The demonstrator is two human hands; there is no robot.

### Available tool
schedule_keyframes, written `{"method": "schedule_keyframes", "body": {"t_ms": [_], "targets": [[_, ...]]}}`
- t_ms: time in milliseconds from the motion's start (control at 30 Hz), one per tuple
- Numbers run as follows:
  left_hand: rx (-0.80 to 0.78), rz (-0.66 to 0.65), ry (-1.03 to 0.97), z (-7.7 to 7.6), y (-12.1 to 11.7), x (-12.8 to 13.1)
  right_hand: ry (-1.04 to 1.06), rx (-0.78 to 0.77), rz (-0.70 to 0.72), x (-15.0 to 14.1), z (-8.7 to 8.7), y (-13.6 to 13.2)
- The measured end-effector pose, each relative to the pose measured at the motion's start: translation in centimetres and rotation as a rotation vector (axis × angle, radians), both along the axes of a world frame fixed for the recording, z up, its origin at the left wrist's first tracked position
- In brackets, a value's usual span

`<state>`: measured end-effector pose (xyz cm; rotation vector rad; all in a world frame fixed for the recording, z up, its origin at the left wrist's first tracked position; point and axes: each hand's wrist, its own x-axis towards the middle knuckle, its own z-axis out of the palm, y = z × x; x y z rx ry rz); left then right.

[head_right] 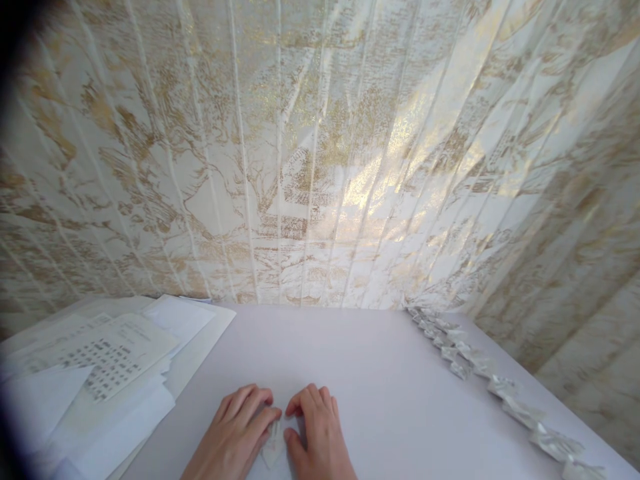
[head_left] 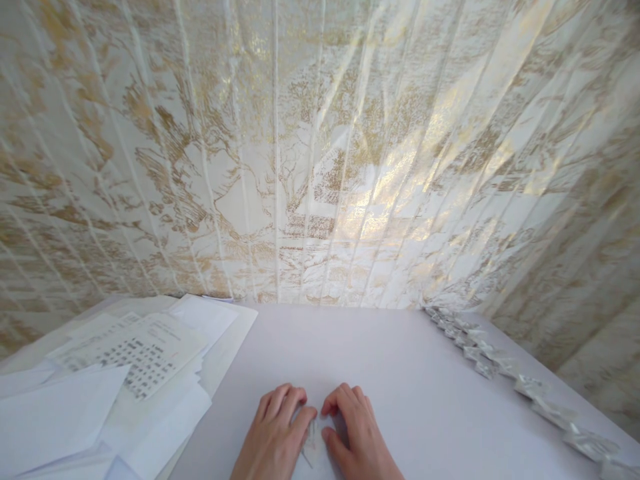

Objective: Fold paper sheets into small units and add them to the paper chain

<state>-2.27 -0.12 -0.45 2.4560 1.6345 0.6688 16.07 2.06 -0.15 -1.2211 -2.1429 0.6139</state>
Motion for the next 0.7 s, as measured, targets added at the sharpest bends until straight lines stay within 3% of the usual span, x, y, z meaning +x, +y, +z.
{"method": "schedule_keyframes", "body": {"t_ms": [200, 400, 467, 533, 633, 700], "targets": [[-0.124, -0.063, -0.238, 1.4, -0.6, -0.1, 0.009, -0.026, 0.106, -0.1, 0.7, 0.0], [-0.287, -0.052, -0.652, 1.6, -0.9, 0.1, 0.264, -0.103, 0.124, -0.5, 0.4, -0.3], [-0.285, -0.005, -0.647, 1.3, -0.8, 0.1, 0.186, -0.011, 0.124, -0.3, 0.4, -0.3], [-0.239, 0.015, -0.577, 1.2, -0.9, 0.1, 0.031, 0.178, 0.157, -0.1, 0.4, -0.3], [-0.141, -0.014, -0.415, 1.1, -1.0, 0.1, -0.190, 0.483, 0.147, -0.2, 0.4, -0.2], [-0.096, -0.033, -0.280, 1.1, -1.0, 0.1, -0.289, 0.609, 0.107, -0.4, 0.2, -0.3]]}}
